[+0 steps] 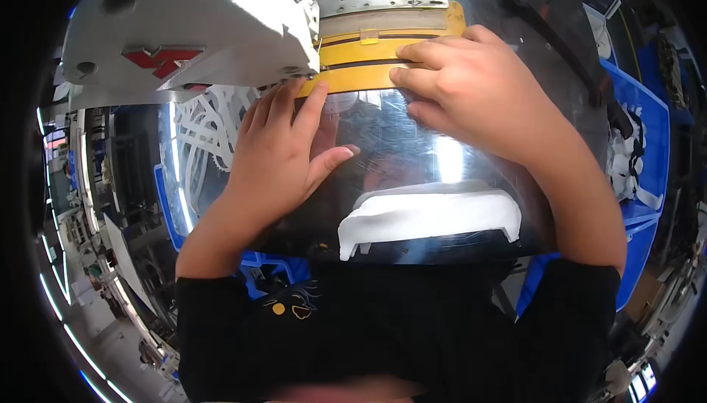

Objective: Sewing leather and fabric components together using an industrial sewing machine.

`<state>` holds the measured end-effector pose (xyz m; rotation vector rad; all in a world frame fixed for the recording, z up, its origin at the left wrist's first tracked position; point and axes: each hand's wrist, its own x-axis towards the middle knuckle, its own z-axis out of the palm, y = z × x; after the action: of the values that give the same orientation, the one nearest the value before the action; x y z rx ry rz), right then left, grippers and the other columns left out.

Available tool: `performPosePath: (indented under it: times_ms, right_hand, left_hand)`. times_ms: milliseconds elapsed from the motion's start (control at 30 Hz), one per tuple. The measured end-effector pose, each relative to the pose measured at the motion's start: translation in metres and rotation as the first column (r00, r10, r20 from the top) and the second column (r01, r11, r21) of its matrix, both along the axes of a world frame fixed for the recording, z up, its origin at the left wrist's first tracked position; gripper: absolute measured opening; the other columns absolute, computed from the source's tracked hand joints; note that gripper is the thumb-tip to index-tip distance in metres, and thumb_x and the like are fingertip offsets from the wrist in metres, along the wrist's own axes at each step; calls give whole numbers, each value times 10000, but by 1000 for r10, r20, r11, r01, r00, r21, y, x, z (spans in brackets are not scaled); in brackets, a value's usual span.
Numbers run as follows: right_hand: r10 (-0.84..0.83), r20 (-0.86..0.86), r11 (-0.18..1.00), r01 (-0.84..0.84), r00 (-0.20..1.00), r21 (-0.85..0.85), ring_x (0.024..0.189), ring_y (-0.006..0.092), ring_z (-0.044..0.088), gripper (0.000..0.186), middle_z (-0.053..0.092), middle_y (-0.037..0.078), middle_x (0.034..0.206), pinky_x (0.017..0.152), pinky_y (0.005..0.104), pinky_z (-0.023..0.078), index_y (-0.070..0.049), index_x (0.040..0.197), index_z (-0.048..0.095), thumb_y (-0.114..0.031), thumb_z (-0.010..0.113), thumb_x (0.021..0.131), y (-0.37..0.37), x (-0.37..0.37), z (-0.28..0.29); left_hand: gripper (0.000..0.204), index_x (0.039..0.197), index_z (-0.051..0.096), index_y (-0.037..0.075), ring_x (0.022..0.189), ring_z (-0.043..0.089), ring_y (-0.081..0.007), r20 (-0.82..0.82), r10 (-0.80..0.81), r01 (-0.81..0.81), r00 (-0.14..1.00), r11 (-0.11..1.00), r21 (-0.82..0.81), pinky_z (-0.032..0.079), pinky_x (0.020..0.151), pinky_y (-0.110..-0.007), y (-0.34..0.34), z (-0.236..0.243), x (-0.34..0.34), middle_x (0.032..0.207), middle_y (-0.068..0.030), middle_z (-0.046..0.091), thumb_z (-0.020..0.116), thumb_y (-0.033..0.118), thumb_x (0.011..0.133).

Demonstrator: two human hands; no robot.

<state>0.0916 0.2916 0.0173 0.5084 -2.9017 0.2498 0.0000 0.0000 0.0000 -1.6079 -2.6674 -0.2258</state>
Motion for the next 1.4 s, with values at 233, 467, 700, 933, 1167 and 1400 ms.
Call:
performPosePath:
  times_ms: [233, 467, 700, 933, 1167, 1400]
  right_hand:
    - [14, -37, 998, -17, 999, -58, 1206, 204, 718, 293, 777, 42, 1303, 1033, 395, 493, -148, 1215, 817, -207, 811, 928, -8, -7, -2]
    - [29, -76, 997, -34, 997, -63, 1261, 228, 685, 328, 771, 44, 1331, 1066, 402, 500, -129, 1234, 813, -191, 814, 912, -4, -7, -11]
    - [75, -111, 996, -81, 991, -47, 1298, 251, 666, 349, 757, 40, 1375, 1075, 426, 507, -127, 1260, 804, -205, 818, 920, 0, -5, -21]
    - [93, -24, 994, -94, 995, -48, 1349, 285, 640, 455, 706, 24, 1483, 1121, 439, 498, -151, 1382, 750, -214, 816, 936, -3, -3, -24]
    - [101, -15, 994, -102, 995, -38, 1397, 311, 611, 463, 694, -12, 1506, 1160, 466, 483, -170, 1408, 743, -226, 810, 953, -12, -6, -25]
    - [92, 1, 996, -92, 996, 8, 1423, 304, 593, 461, 680, -19, 1535, 1184, 466, 461, -176, 1438, 727, -276, 791, 993, -10, -4, -31]
  left_hand:
    - [819, 1566, 506, 59, 1397, 536, -488, 18, 37, -38, 999, 997, 65, 411, 1200, -588, -14, -2, -19, 1492, -239, 581, 787, 538, 965]
    - [835, 1567, 511, 57, 1435, 506, -495, 24, 3, -5, 1000, 996, 87, 358, 1243, -595, -8, -5, -22, 1535, -236, 569, 805, 535, 949]
    - [898, 1589, 500, 55, 1477, 473, -491, 43, 24, -27, 999, 998, 55, 336, 1259, -602, -2, -8, -17, 1573, -244, 541, 805, 582, 929]
    - [951, 1614, 487, 68, 1510, 429, -501, 32, 22, -23, 999, 1000, 21, 316, 1269, -621, -2, -8, -14, 1612, -248, 496, 787, 638, 914]
    - [945, 1614, 488, 70, 1501, 437, -495, 13, 21, -21, 1000, 1000, 15, 332, 1263, -612, -11, -5, -20, 1607, -242, 508, 797, 620, 910]
    - [982, 1612, 483, 46, 1476, 473, -474, 29, 23, -24, 999, 999, 43, 358, 1245, -589, -9, -9, -25, 1571, -233, 553, 826, 616, 890]
